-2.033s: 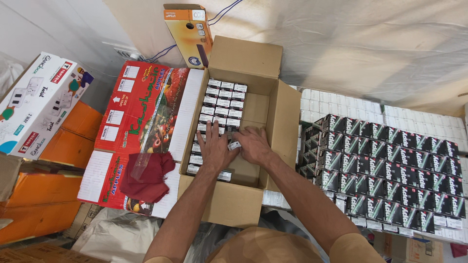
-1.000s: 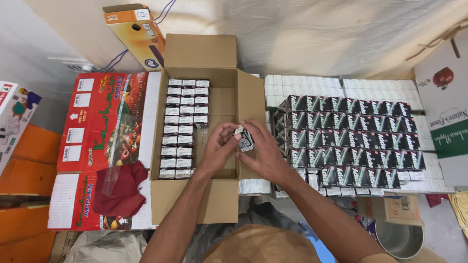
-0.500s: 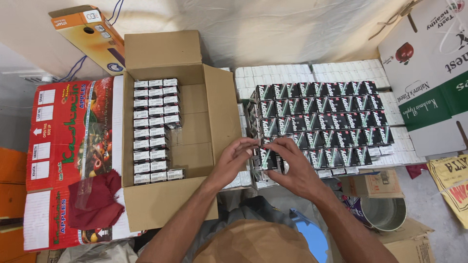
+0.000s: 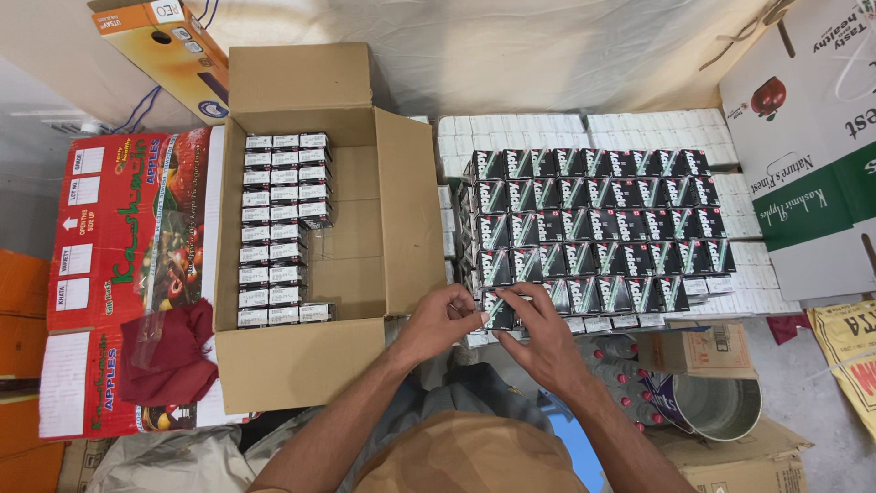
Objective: The person transfers small black and white boxes from a large cardboard box to a white surface, arranging them in neat rows. The person handles the boxes one at a time, placing them in an organized pattern.
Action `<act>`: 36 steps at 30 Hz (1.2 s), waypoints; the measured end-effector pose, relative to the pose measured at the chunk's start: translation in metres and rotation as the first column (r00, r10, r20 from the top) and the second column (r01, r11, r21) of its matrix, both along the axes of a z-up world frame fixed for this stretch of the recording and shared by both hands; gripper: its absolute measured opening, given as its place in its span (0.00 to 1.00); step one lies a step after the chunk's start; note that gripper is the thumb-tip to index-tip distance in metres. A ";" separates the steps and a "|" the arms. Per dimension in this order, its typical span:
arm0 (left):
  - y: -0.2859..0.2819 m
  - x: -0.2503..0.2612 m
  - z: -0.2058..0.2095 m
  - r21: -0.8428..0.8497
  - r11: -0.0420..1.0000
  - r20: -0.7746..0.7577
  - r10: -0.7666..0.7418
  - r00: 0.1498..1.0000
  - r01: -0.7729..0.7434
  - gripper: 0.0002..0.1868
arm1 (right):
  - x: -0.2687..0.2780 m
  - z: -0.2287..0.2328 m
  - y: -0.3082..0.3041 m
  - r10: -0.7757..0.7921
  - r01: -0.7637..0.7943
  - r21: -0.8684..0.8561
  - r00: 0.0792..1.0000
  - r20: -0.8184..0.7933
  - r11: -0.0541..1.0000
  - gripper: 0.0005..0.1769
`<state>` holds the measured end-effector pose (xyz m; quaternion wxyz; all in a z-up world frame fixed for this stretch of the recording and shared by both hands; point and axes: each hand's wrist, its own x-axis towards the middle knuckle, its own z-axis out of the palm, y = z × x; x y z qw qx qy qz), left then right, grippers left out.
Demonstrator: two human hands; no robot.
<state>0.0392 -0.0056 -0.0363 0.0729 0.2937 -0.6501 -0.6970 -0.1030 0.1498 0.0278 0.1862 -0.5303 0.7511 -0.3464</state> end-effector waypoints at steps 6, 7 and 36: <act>0.007 -0.003 0.014 0.050 0.998 0.045 0.043 0.998 -0.045 0.16 | 0.006 -0.006 0.008 -0.092 0.093 -0.035 0.995 0.034 0.995 0.24; 0.006 -0.004 0.014 0.051 0.998 0.047 0.045 0.998 -0.048 0.16 | 0.005 -0.007 0.009 -0.090 0.091 -0.034 0.995 0.037 0.995 0.24; -0.012 0.006 0.015 -0.013 0.993 0.001 0.113 0.994 -0.113 0.11 | -0.008 -0.013 -0.003 -0.060 0.070 -0.278 0.997 0.044 0.958 0.16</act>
